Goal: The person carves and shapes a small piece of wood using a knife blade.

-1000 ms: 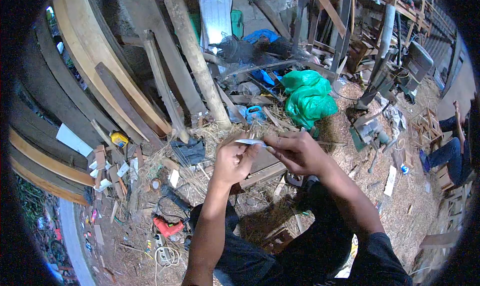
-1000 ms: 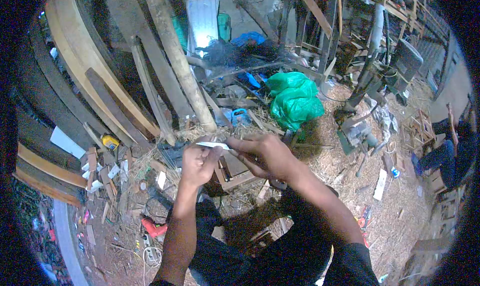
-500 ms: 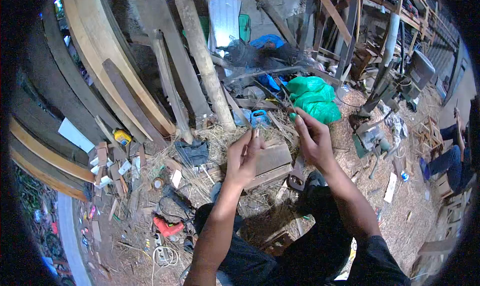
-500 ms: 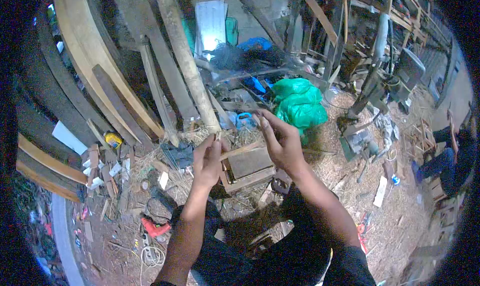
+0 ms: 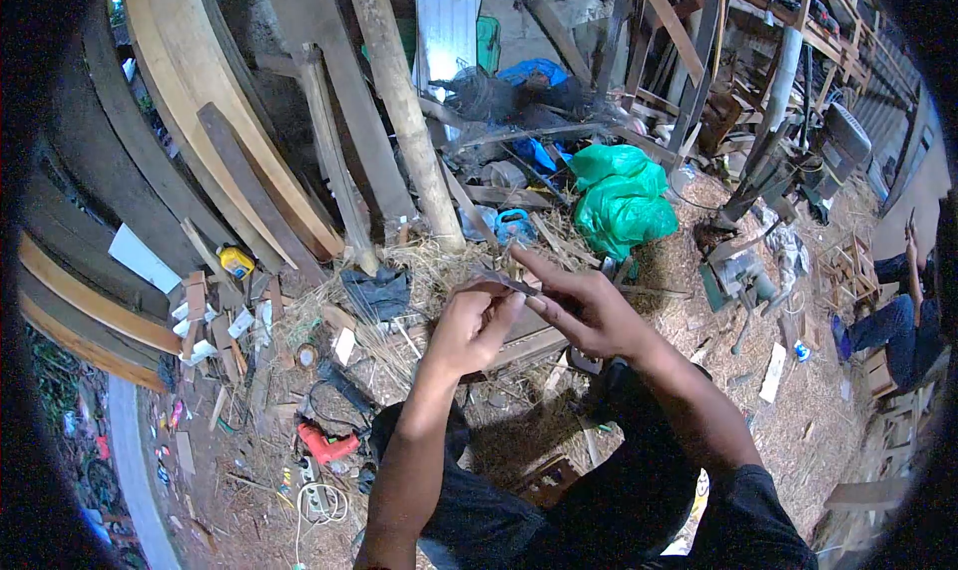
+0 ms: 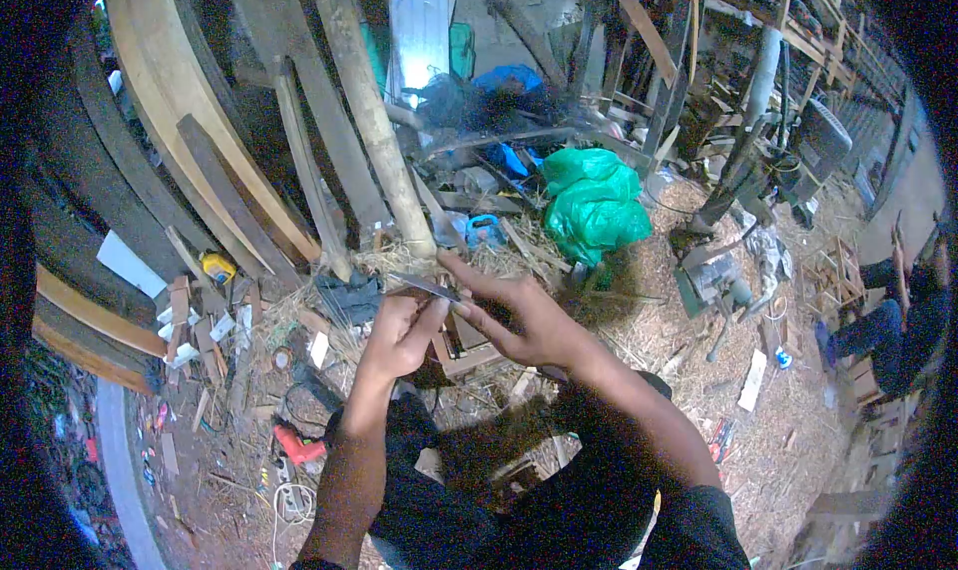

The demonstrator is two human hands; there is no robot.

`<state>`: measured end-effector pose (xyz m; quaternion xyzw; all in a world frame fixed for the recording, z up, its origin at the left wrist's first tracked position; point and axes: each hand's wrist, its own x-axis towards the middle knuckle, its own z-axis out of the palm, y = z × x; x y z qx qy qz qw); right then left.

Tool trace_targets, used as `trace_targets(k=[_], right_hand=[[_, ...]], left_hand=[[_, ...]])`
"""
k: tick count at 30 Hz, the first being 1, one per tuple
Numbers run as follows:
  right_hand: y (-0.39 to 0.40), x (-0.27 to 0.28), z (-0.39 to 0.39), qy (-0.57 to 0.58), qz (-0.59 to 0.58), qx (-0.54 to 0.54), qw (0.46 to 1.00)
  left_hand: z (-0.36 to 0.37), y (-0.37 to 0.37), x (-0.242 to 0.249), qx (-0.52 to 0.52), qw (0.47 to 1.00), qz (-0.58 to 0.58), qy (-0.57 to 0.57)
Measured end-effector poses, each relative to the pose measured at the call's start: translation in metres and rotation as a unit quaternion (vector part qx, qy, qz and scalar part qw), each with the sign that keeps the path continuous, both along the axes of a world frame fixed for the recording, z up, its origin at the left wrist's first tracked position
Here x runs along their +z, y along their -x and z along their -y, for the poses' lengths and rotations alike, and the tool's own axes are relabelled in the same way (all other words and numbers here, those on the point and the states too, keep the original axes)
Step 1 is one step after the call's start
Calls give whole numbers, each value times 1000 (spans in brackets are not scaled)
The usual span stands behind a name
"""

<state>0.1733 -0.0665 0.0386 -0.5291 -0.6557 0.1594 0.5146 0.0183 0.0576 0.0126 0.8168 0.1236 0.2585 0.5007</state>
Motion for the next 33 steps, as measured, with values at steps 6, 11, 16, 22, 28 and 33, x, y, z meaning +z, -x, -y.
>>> trace_targets(k=[6,11,16,22,28,33], right_hand=[[-1,8,5,78,-16,25,997],[-1,9,8,22,14,33,999],[-3,13,13,29,39,31,998],[-11,12,10,-5,40,42,998],[-19,10,11,-7,37,43,998],[-26,2,8,-15,11,18,1000]], left_hand=[[5,2,3,-8,996,92,10],[3,2,9,-8,990,122,-64],[8,1,12,3,990,137,-45],[12,-11,7,12,982,183,-52],[21,-10,6,23,987,158,5],[25,-17,6,2,986,147,83]])
